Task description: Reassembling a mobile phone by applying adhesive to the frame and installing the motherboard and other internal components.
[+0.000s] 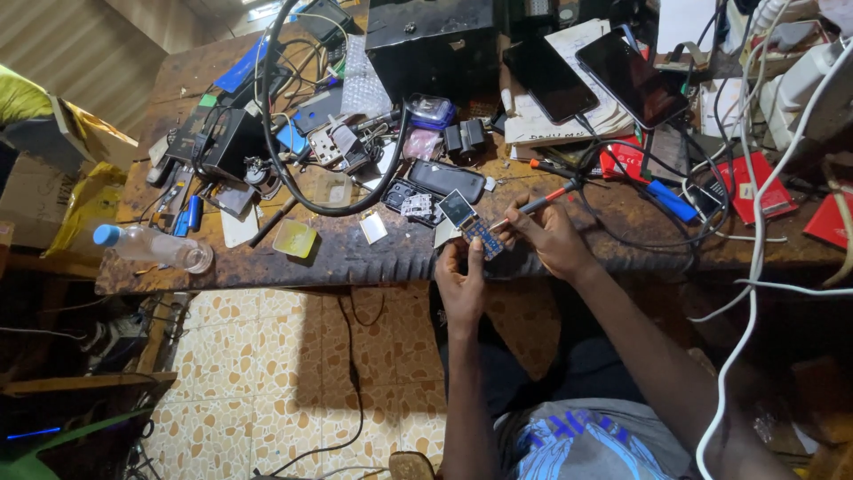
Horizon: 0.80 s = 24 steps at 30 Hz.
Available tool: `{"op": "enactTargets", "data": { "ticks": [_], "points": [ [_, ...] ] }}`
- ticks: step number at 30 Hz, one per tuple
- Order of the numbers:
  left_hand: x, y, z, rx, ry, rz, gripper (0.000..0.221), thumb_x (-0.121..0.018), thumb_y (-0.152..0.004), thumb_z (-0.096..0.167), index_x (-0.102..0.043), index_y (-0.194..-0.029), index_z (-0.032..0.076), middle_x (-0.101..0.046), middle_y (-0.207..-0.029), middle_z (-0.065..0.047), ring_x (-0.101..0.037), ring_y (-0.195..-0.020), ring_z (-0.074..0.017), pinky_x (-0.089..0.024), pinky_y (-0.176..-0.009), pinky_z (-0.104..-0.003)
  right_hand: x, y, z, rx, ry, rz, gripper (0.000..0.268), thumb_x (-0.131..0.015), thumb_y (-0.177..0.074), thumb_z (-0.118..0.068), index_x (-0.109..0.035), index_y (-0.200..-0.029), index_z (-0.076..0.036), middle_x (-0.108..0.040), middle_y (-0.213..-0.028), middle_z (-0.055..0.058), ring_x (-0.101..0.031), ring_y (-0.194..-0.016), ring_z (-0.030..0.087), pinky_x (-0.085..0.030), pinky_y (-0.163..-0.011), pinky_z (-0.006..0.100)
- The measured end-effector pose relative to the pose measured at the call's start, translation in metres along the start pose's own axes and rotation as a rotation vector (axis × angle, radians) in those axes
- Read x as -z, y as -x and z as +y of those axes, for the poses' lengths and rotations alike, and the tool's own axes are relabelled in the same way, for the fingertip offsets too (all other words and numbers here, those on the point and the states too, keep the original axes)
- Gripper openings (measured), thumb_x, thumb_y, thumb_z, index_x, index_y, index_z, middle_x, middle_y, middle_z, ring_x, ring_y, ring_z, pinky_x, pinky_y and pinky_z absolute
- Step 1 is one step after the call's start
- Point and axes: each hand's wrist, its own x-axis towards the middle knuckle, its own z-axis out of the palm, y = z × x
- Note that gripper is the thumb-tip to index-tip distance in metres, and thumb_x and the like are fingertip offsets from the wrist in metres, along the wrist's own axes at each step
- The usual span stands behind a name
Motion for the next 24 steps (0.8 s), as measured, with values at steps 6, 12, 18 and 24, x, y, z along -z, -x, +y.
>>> {"op": "enactTargets", "data": {
  "ticks": [6, 12, 18, 24],
  "points": [
    [-0.001, 0.001, -0.014, 0.004, -0.007, 0.001, 0.020, -0.059, -0.084, 0.015, -0.057, -0.070, 0.000, -0.056, -0.059, -0.013, -0.053, -0.061, -0.0157, -0.044, -0.057, -0.032, 0.001, 0.000, 0.001, 0.009, 0.028, -0.012, 0.014, -0.055, -0.087, -0.010, -0.049, -0.086, 0.003, -0.060, -0.067, 0.014, -0.064, -0.059, 0.016, -0.055, -0.051, 0.023],
    [-0.001, 0.001, -0.013, -0.005, -0.036, 0.008, 0.021, -0.059, -0.084, 0.017, -0.058, -0.070, 0.002, -0.056, -0.060, -0.012, -0.054, -0.060, -0.0166, -0.044, -0.060, -0.031, 0.005, -0.003, 0.007, -0.038, 0.005, 0.005, 0.015, -0.055, -0.086, -0.012, -0.049, -0.087, 0.001, -0.059, -0.068, 0.013, -0.064, -0.058, 0.016, -0.055, -0.050, 0.024],
    [0.000, 0.003, -0.006, -0.021, -0.036, 0.025, 0.021, -0.059, -0.084, 0.015, -0.056, -0.069, 0.000, -0.055, -0.059, -0.015, -0.056, -0.061, -0.0202, -0.043, -0.059, -0.032, 0.016, -0.022, -0.032, -0.041, 0.096, 0.038, 0.009, -0.049, -0.090, -0.014, -0.048, -0.088, -0.006, -0.058, -0.067, 0.007, -0.061, -0.054, 0.013, -0.053, -0.047, 0.020],
    [-0.001, 0.001, -0.009, -0.016, -0.043, 0.017, 0.019, -0.058, -0.084, 0.017, -0.059, -0.074, 0.001, -0.059, -0.065, -0.016, -0.059, -0.066, -0.0254, -0.045, -0.063, -0.034, 0.003, -0.049, -0.071, -0.214, 1.420, -0.180, 0.038, -0.046, -0.086, -0.031, -0.046, -0.120, -0.013, -0.060, -0.097, 0.025, -0.056, -0.094, 0.043, -0.044, -0.081, 0.054]
  ]
}}
